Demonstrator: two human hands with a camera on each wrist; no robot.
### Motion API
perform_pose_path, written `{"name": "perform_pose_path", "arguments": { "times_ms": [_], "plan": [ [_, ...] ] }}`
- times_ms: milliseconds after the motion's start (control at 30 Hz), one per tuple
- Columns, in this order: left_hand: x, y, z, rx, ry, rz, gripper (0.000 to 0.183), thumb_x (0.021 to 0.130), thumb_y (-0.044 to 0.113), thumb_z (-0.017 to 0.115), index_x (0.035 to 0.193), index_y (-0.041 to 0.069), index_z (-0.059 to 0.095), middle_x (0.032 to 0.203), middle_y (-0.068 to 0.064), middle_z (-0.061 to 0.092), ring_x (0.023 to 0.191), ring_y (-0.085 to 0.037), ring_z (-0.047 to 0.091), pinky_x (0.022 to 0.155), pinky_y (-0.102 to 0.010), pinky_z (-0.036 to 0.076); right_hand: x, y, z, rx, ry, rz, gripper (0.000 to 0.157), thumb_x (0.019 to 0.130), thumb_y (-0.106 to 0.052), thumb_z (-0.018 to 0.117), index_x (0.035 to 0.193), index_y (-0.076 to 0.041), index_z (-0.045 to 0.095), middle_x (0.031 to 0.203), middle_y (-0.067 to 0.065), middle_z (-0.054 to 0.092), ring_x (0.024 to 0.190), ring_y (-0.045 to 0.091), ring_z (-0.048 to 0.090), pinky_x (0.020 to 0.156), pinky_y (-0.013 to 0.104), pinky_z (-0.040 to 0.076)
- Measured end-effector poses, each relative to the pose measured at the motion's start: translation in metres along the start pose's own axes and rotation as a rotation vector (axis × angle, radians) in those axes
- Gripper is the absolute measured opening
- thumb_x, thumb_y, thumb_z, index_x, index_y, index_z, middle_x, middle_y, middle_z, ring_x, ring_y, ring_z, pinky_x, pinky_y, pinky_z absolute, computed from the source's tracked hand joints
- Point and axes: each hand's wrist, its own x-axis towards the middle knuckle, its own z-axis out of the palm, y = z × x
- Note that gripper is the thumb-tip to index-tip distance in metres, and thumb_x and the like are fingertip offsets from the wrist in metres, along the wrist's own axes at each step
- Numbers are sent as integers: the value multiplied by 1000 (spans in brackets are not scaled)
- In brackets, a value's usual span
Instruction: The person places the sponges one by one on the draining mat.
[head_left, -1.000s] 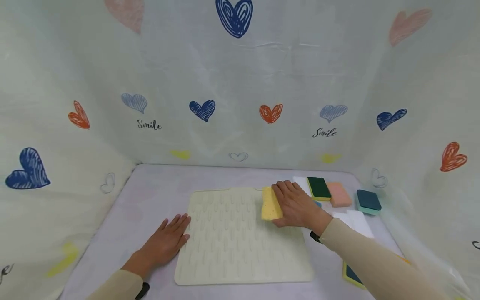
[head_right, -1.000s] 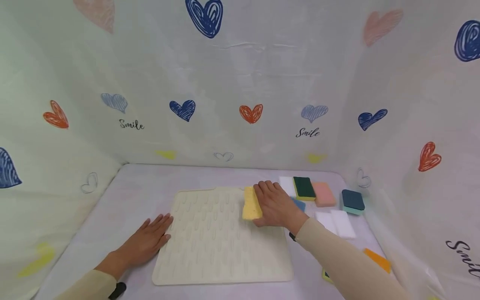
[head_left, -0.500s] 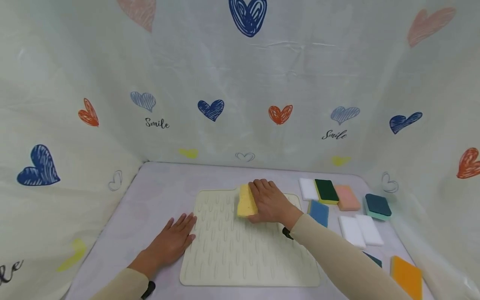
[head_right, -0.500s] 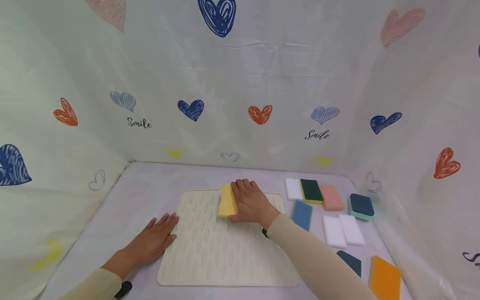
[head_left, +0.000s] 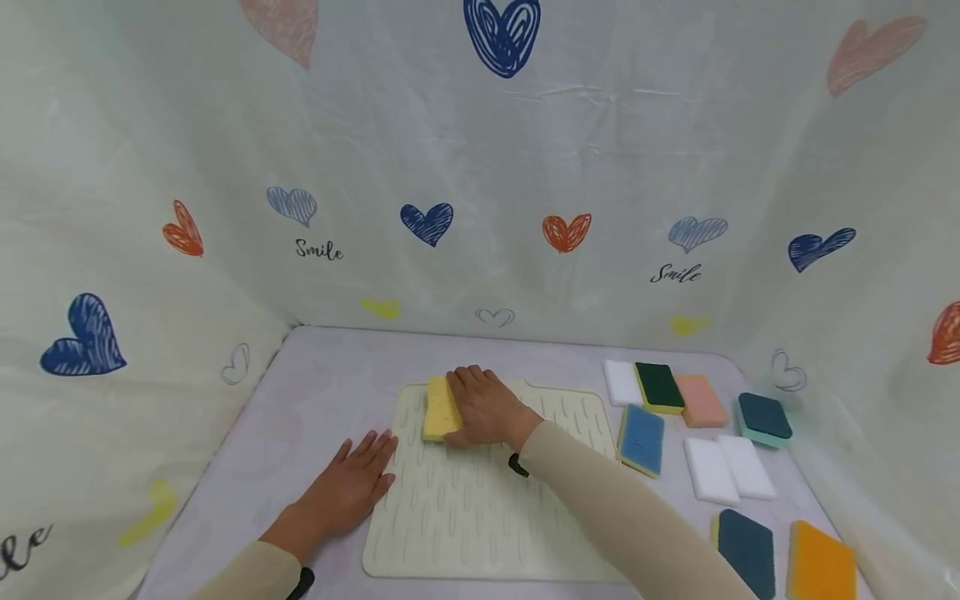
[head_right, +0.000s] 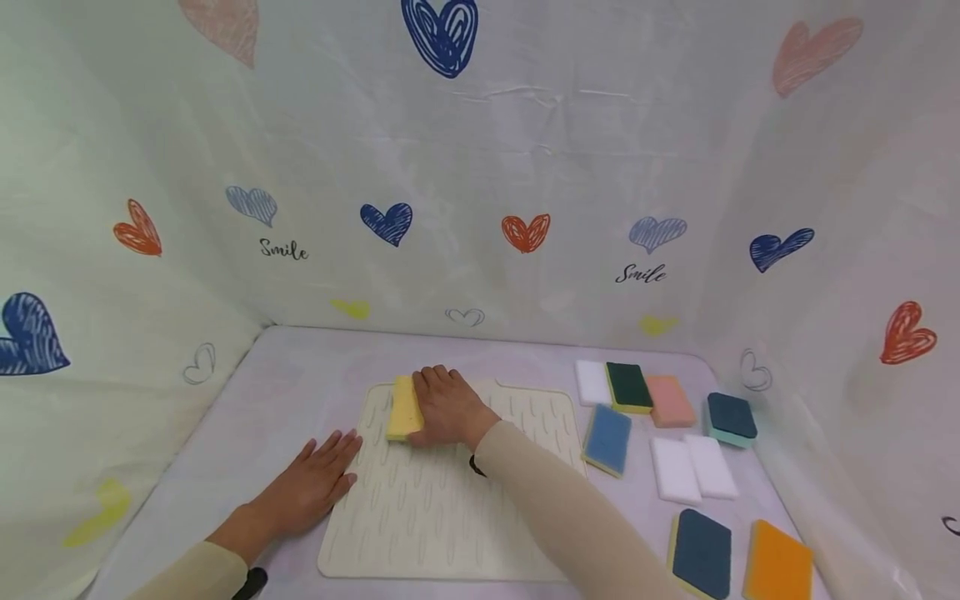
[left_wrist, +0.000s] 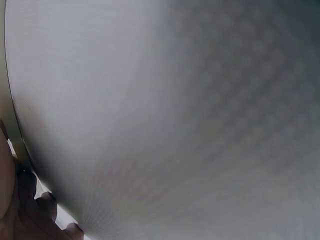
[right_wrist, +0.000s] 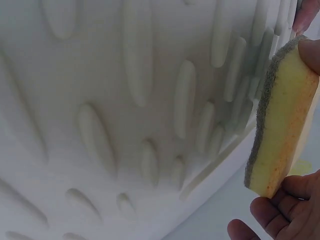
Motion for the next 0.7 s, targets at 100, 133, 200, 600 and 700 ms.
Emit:
{"name": "perform_pose_path", "arguments": {
  "times_ms": [100,133,200,600,700],
  "plan": [
    [0,0,0,-8,1,5,64,114,41,45,164,3,35,172,-14,33,161,-38,26,127,-66,22,9,-5,5,11,1,3,96,88,-73,65,152,-3,45,142,9,57,129,25,55,103,37,50],
    [0,0,0,-10,1,6,64,114,41,45,164,3,35,172,-14,33,161,-38,26,127,-66,21,12,-7,7,13,3,3,95,88,-73,65,151,-4,46,142,8,57,129,24,55,103,37,50],
    [1,-1,1,-10,1,5,64,114,41,45,165,4,34,172,-13,33,161,-38,26,127,-66,22,16,-10,9,21,-1,5,95,88,-73,65,151,-4,45,142,8,57,129,24,54,103,37,50],
    [3,-2,5,15,9,-3,65,114,41,45,166,6,32,173,-11,30,162,-36,25,127,-64,21,28,-22,12,63,-36,21,98,89,-74,64,157,-6,42,150,7,54,136,23,52,110,37,48],
    [2,-1,4,14,5,-6,65,113,41,45,166,6,32,173,-10,31,162,-36,24,127,-64,21,29,-23,13,61,-53,23,98,90,-74,63,157,-6,42,150,6,54,137,23,52,111,37,47]
  ]
}}
